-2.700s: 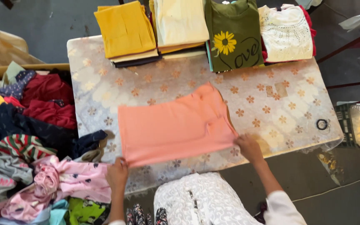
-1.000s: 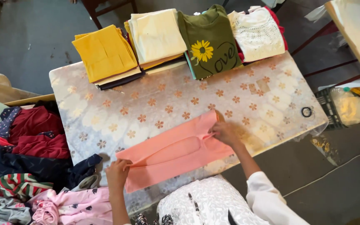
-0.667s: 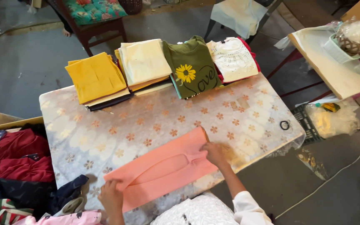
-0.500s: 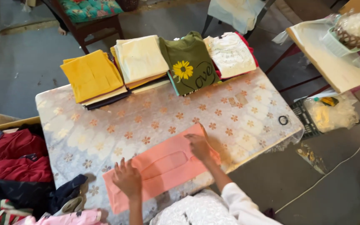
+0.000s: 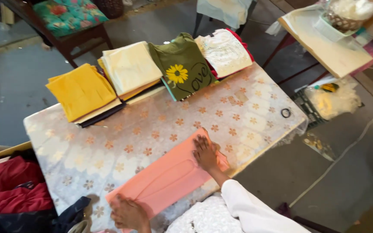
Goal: Folding various items of clothing and stacking them on a table.
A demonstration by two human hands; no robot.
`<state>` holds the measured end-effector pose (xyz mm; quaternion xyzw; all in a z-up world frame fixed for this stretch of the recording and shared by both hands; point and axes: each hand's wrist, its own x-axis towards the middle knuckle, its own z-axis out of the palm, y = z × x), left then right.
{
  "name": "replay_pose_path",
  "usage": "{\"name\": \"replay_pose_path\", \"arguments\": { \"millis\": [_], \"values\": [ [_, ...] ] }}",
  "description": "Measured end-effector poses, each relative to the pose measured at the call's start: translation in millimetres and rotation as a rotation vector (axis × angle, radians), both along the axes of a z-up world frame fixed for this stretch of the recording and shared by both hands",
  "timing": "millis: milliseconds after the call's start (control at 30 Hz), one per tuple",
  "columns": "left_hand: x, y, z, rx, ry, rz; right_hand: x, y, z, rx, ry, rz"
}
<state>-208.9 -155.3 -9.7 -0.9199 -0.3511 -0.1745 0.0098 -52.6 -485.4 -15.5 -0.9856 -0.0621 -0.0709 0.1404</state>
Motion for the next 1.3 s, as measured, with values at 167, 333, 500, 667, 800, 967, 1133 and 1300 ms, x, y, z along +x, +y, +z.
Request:
{"name": "replay_pose_path", "arguments": {
  "millis": [167,333,500,667,800,967,1133,1300],
  "values": [
    [21.9,12.6,3.0,-0.426,-0.077,0.204,0.2,-2.2,2.3,-0.002,0.023,-0.041],
    [6.3,42.8,-2.1,-0.5,0.107,0.326,-1.4,13.1,-8.1,-0.043,-0.025,0.007],
    [-8.5,68.4,-43.1,-0.472,0.204,0.406,-14.5,78.1,60.8,0.258,0.018,-0.002],
    [-14.7,65.7,-56.4,-0.607,0.284,0.346,-53.1,143.9,-7.9,0.81,0.386,0.379],
    [5.5,32.4,-55.5,-0.538,0.07,-0.093,-77.4,167.7,62.5,1.304,1.148,0.287],
    [37.8,-39.7,-20.9,-0.894,0.006,-0.408,-75.5,162.8,4.1,1.597,1.378,0.036],
    [41.7,-64.6,-8.0,-1.36,-0.051,-0.664,-56.6,72.1,-34.2,1.555,1.018,-0.097],
    [41.9,-84.1,11.9,-1.438,-0.042,-0.433,-14.8,-2.1,-42.2,1.44,0.753,-0.123]
  ]
}}
